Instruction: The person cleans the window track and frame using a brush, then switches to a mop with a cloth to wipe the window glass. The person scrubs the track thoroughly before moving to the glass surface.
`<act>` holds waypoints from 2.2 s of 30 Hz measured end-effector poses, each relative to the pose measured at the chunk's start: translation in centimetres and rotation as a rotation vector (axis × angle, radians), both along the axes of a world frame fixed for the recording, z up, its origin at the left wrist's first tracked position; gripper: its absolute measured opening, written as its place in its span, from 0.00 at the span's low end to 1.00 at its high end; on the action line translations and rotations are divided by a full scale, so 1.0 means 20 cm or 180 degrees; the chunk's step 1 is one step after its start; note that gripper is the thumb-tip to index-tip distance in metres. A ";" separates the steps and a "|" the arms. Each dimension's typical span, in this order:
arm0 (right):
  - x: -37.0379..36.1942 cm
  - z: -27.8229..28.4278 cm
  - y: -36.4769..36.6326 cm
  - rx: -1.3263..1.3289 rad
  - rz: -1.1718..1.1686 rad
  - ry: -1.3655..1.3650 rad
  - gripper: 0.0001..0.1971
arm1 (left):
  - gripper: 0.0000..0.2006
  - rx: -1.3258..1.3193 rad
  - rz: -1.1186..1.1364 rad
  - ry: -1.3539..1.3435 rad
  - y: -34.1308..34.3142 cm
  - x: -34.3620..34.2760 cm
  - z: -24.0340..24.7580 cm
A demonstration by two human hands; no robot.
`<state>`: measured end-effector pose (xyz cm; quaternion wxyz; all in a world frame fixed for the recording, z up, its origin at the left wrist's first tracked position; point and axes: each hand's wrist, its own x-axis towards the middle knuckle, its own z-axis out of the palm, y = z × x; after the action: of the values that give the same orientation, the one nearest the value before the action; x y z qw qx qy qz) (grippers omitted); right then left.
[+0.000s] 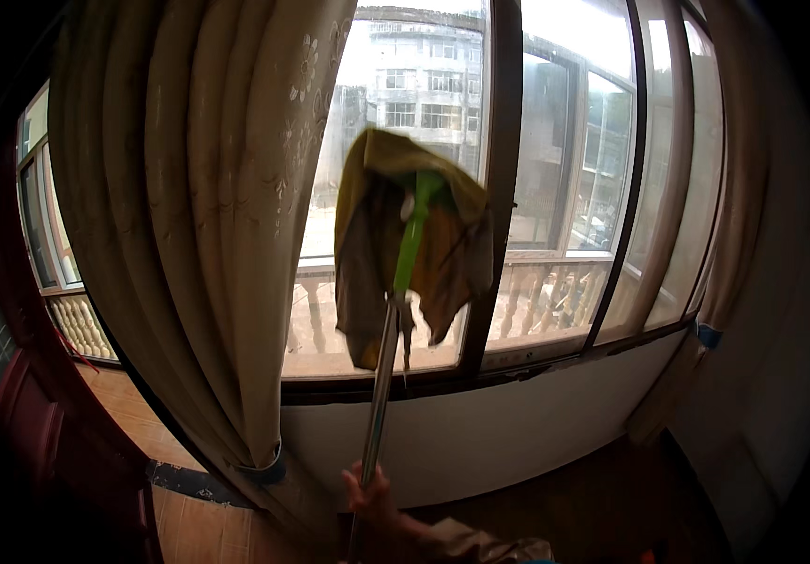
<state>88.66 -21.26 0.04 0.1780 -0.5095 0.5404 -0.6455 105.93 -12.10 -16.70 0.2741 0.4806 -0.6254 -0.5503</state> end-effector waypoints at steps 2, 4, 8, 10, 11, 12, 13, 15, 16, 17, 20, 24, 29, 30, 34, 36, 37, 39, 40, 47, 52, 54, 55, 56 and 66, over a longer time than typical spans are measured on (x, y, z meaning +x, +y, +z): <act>-0.09 0.42 -0.22 -0.0736 0.0142 -0.0141 0.11 | 0.14 -0.0390 -0.0078 -0.0279 -0.27 -0.14 0.18; -0.19 0.84 -0.44 -0.1531 -0.0073 0.0399 0.12 | 0.19 -0.0654 0.0098 0.0095 -0.50 -0.32 0.59; -0.41 1.75 -0.76 -0.1496 0.0020 -0.0003 0.18 | 0.17 -0.0624 -0.0042 0.0699 -0.77 -0.65 1.50; -0.51 2.13 -0.77 -0.2117 -0.0190 0.0119 0.24 | 0.15 -0.0148 -0.0379 0.1425 -0.83 -0.79 1.82; -0.56 2.26 -0.75 -0.2051 -0.0113 0.0339 0.26 | 0.16 -0.0164 -0.0528 0.1623 -0.85 -0.84 1.89; -0.61 2.37 -0.72 -0.1982 -0.0051 0.0566 0.28 | 0.18 -0.0177 -0.0691 0.1817 -0.87 -0.90 1.96; -0.67 2.41 -0.78 -0.2924 -0.0490 0.1192 0.26 | 0.19 -0.0325 -0.0714 0.1819 -0.87 -0.97 1.97; -0.64 2.31 -0.76 -0.2795 -0.0409 0.1312 0.26 | 0.21 -0.0447 -0.0672 0.1818 -0.83 -0.97 1.82; -0.62 2.20 -0.68 -0.2428 -0.0286 0.1341 0.27 | 0.22 -0.0406 -0.0730 0.1835 -0.80 -0.96 1.70; -0.61 2.02 -0.70 -0.2646 -0.0330 0.1431 0.27 | 0.20 -0.0052 -0.0924 0.1768 -0.81 -0.94 1.48; -0.59 1.32 -0.49 -0.1530 -0.0475 0.1652 0.30 | 0.21 0.0673 -0.1409 0.1099 -0.69 -0.87 1.07; -0.53 0.37 -0.31 -0.1006 -0.0629 0.1472 0.30 | 0.50 -0.0270 -0.2380 0.2194 -1.13 -0.72 1.11; -0.51 -0.23 -0.27 -0.0904 -0.2009 0.3035 0.22 | 0.41 -0.1756 -0.0839 0.2956 -1.83 -0.27 1.53; -0.48 -0.26 -0.26 -0.0866 -0.2306 0.3387 0.21 | 0.40 -0.1878 -0.0850 0.3353 -1.92 -0.10 1.63; -0.41 0.92 -0.25 -0.1358 -0.1136 0.2277 0.31 | 0.29 -0.2687 -0.1287 0.4011 -2.05 0.69 2.00; -0.47 1.33 -0.36 -0.1548 -0.0698 0.1838 0.28 | 0.27 -0.2638 -0.1007 0.4291 -1.89 0.90 2.23; -0.51 1.51 -0.46 -0.1807 -0.0657 0.1905 0.28 | 0.25 -0.2652 -0.1380 0.4562 -1.84 1.05 2.32; -0.37 1.92 -0.66 -0.1181 -0.0369 0.1778 0.27 | 0.32 -0.3170 -0.1211 0.4518 -1.56 1.52 2.51; -0.41 2.11 -0.77 -0.1815 -0.0661 0.2182 0.26 | 0.35 -0.3262 -0.1016 0.4892 -1.57 1.67 2.55; -0.18 3.30 -0.78 -0.1654 -0.1012 0.2034 0.29 | 0.38 -0.2939 0.0380 0.5527 -1.35 2.25 2.74; -0.19 3.14 -1.11 -0.2104 -0.1479 0.2545 0.26 | 0.36 -0.3495 -0.1042 0.4056 -1.51 2.64 2.56; -0.16 2.62 -1.28 -0.2041 -0.1097 0.2190 0.26 | 0.35 -0.3797 0.0165 0.4307 -1.32 2.66 2.52; -0.18 2.37 -1.26 -0.2049 -0.1008 0.2074 0.25 | 0.33 -0.3964 0.0703 0.4389 -1.24 2.59 2.54; -0.16 2.11 -1.20 -0.2406 -0.0981 0.1985 0.26 | 0.33 -0.3932 0.0219 0.4136 -1.22 2.69 2.53; -0.47 1.49 -0.74 -0.1955 -0.1960 0.2389 0.27 | 0.30 -0.3874 -0.0083 0.3655 -1.37 2.73 2.50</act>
<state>79.26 -36.03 29.78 -0.3783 -0.5512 0.4777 -0.5699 160.48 -39.48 33.31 0.7554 -0.1136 -0.5820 -0.2789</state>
